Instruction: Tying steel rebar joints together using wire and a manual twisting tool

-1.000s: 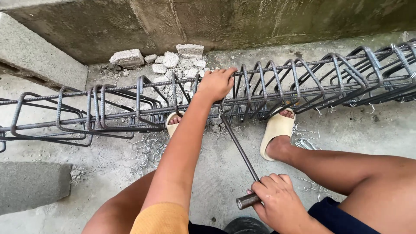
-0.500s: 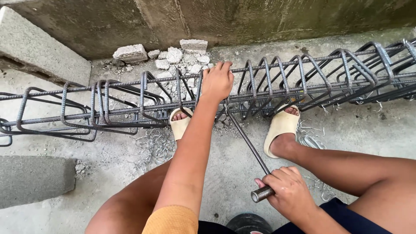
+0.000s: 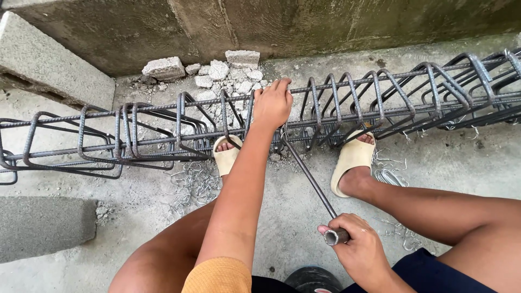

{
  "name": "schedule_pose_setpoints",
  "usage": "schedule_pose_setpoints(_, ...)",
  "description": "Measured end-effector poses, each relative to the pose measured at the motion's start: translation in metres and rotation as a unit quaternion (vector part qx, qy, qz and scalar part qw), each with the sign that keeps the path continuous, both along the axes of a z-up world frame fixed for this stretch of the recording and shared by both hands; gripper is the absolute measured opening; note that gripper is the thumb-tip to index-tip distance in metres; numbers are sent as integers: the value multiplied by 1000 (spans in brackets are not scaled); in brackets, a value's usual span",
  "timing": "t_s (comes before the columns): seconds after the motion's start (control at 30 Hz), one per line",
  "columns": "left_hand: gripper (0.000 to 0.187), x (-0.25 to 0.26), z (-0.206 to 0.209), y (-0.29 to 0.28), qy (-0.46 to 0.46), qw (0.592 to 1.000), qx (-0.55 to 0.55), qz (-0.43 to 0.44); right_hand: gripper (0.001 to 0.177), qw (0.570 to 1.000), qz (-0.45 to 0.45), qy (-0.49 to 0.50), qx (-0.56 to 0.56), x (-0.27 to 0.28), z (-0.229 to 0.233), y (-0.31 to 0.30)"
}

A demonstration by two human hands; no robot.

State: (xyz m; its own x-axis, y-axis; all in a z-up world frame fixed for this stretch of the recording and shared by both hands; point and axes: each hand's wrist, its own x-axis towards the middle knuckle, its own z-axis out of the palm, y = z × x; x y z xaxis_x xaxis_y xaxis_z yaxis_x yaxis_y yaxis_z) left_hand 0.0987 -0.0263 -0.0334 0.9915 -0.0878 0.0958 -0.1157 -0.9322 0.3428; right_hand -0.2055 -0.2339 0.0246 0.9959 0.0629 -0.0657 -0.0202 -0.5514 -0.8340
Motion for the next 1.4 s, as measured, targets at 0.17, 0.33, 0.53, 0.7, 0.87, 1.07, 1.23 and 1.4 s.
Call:
schedule_pose_setpoints(0.17, 42, 2, -6, 1, -28, 1000, -13, -6, 17, 976, -51, 177, 115, -2, 14, -3)
schedule_pose_setpoints(0.33, 41, 3, -12, 1, -41, 999, -24, -7, 13, 953, -36, 220, 205, -5, 21, -13)
schedule_pose_setpoints(0.53, 40, 4, -18, 3, -66, 997, -35, 2, 17, 846, -97, 215, 478, 16, 41, -22)
schedule_pose_setpoints(0.7, 39, 8, -23, 3, -84, 995, -46, -1, 33, 727, -76, 270, 627, 53, 64, -40)
schedule_pose_setpoints(0.87, 40, 7, -23, 3, -74, 996, -46, -2, 50, 630, -57, 250, 733, 90, 98, -49)
schedule_pose_setpoints(1.07, 41, 12, -17, 5, -56, 997, -43, -8, 50, 611, -97, 243, 747, 102, 95, -62)
schedule_pose_setpoints(1.23, 53, 8, 8, 3, 54, 998, -20, -20, 46, 628, -70, 226, 741, 96, 110, -47)
schedule_pose_setpoints(1.4, 62, -45, 62, -11, 82, 908, -359, -198, 54, 660, -88, 215, 714, 105, 119, -40)
